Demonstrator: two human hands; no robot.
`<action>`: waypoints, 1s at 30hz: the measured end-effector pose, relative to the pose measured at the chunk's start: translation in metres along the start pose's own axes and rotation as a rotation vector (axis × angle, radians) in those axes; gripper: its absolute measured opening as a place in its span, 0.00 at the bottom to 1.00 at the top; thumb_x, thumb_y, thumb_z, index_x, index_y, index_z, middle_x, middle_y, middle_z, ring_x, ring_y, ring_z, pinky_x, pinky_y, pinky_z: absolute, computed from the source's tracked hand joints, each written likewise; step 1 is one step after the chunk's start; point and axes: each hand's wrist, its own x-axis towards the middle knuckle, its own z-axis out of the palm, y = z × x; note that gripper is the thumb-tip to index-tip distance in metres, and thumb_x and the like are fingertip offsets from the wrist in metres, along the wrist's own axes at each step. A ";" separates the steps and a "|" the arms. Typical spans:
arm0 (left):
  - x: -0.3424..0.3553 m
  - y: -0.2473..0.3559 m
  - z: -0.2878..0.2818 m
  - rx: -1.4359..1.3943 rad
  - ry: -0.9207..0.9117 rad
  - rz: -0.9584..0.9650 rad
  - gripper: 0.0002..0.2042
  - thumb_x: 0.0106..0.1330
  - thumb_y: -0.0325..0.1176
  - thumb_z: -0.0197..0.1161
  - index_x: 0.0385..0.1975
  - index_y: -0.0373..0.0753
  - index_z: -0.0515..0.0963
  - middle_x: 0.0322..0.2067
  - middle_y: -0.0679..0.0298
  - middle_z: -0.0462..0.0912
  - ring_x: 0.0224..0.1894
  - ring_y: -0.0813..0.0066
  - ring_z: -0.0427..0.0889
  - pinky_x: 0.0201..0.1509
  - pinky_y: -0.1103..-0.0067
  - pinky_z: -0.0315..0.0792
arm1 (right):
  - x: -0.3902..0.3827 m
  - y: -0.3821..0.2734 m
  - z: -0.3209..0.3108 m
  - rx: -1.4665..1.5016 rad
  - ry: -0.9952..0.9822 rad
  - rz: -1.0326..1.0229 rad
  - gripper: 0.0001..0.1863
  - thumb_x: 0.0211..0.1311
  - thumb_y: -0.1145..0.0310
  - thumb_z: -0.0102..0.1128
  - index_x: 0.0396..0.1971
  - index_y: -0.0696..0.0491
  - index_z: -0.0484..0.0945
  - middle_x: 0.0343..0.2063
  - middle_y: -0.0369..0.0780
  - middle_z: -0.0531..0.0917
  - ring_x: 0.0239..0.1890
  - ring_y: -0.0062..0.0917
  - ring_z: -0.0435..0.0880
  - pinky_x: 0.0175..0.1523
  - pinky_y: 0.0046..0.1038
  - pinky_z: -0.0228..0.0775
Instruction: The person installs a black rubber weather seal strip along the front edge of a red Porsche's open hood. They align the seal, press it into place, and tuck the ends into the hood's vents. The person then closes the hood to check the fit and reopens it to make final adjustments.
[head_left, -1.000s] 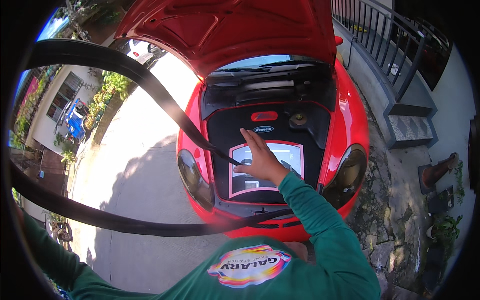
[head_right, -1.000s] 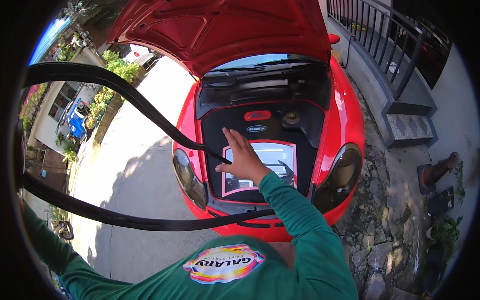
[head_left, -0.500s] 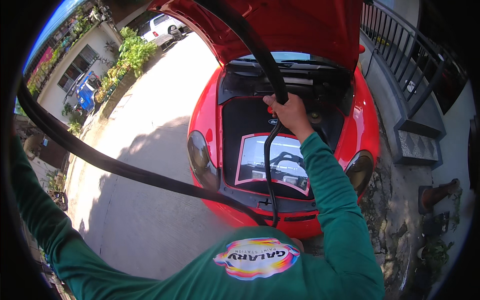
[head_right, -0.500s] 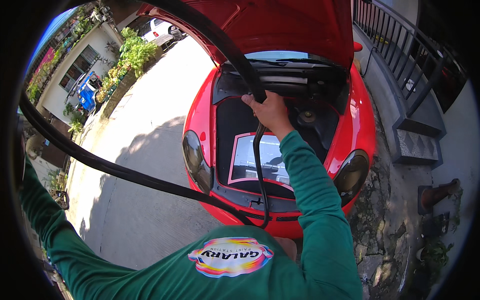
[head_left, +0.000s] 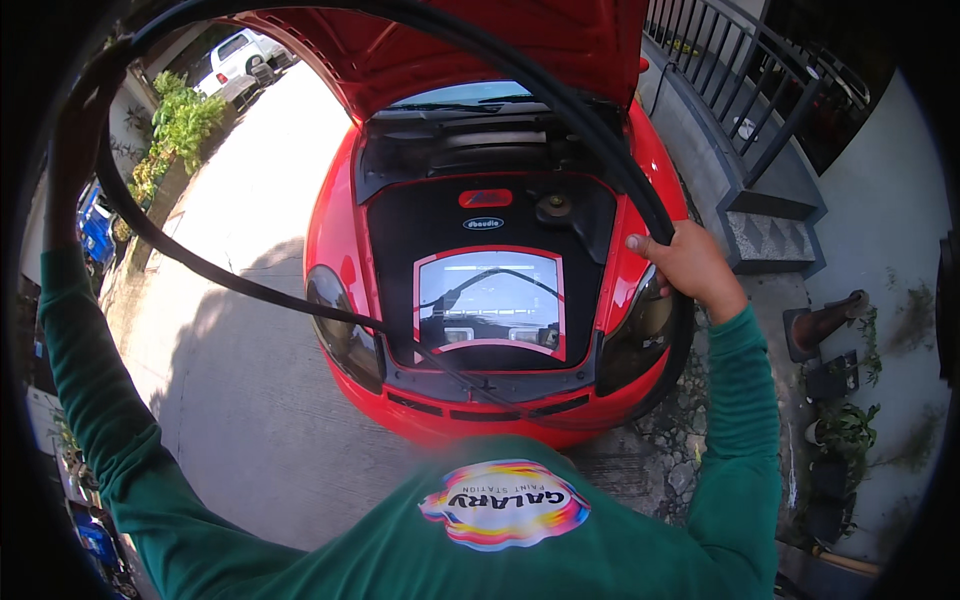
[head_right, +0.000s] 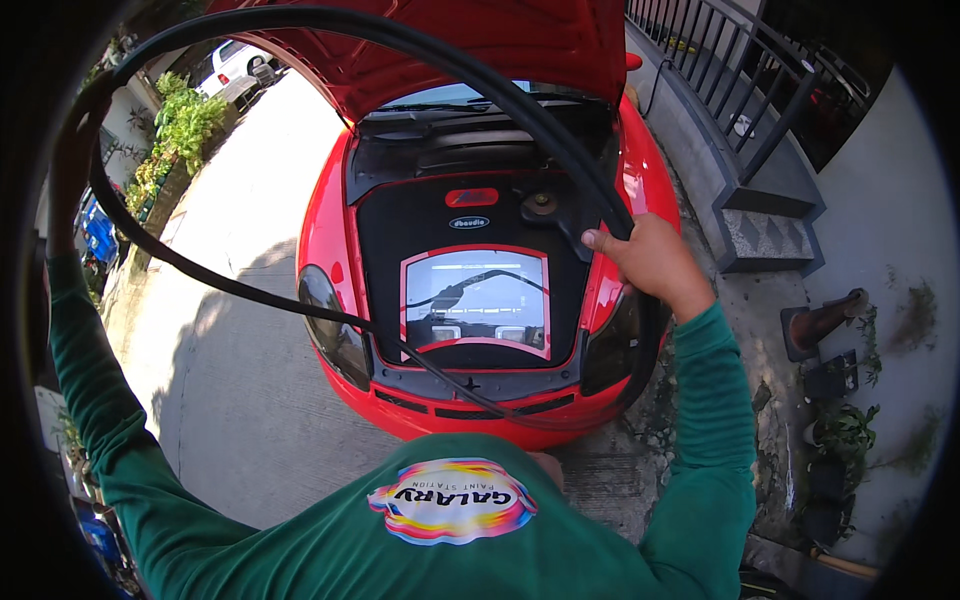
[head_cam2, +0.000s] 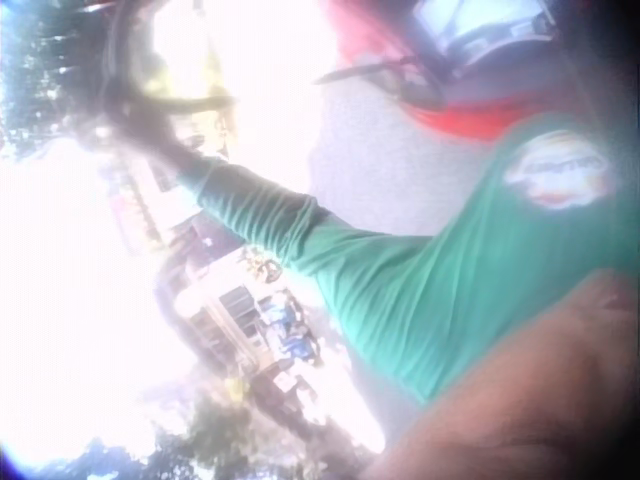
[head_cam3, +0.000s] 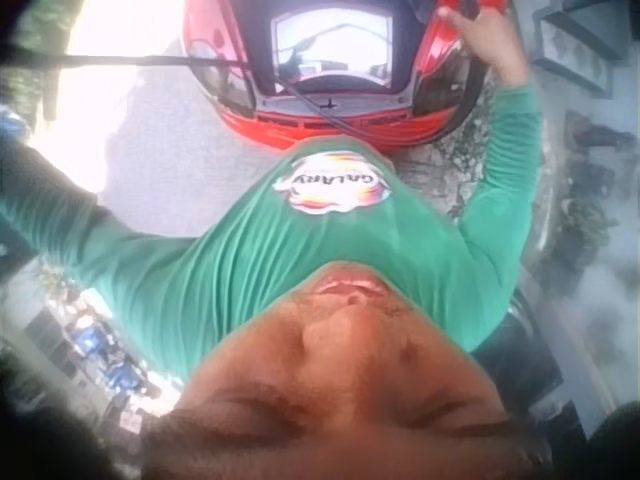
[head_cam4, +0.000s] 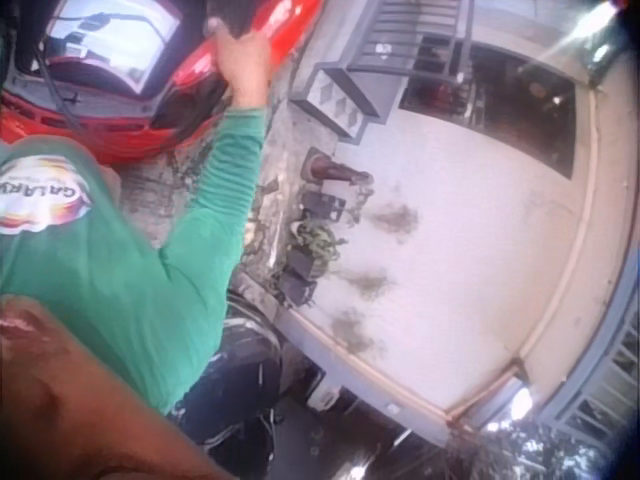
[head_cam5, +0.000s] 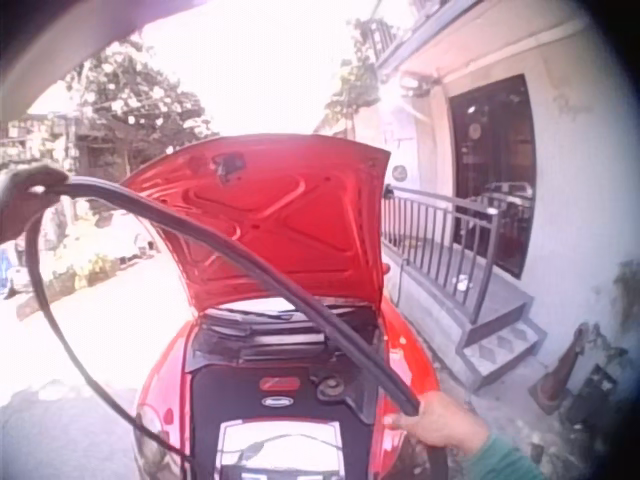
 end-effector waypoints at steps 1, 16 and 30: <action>0.006 0.010 0.027 -0.064 -0.009 0.016 0.18 0.78 0.33 0.62 0.66 0.47 0.79 0.60 0.66 0.84 0.61 0.76 0.81 0.64 0.77 0.73 | -0.007 0.012 0.002 0.043 -0.008 0.034 0.26 0.67 0.49 0.73 0.29 0.62 0.83 0.15 0.39 0.81 0.14 0.25 0.82 0.22 0.30 0.73; 0.033 0.206 0.568 -0.150 -0.068 0.054 0.21 0.68 0.25 0.57 0.62 0.41 0.75 0.56 0.47 0.83 0.60 0.45 0.81 0.62 0.56 0.77 | 0.012 0.184 0.114 0.378 0.456 0.462 0.22 0.66 0.53 0.74 0.30 0.59 0.81 0.16 0.41 0.81 0.16 0.31 0.82 0.25 0.33 0.76; -0.452 0.246 0.668 -0.249 -0.984 -0.865 0.35 0.63 0.35 0.71 0.71 0.36 0.67 0.66 0.47 0.76 0.68 0.45 0.75 0.70 0.58 0.73 | 0.245 0.374 0.226 -0.137 0.351 0.525 0.28 0.67 0.61 0.64 0.60 0.65 0.76 0.56 0.62 0.83 0.62 0.54 0.81 0.66 0.46 0.73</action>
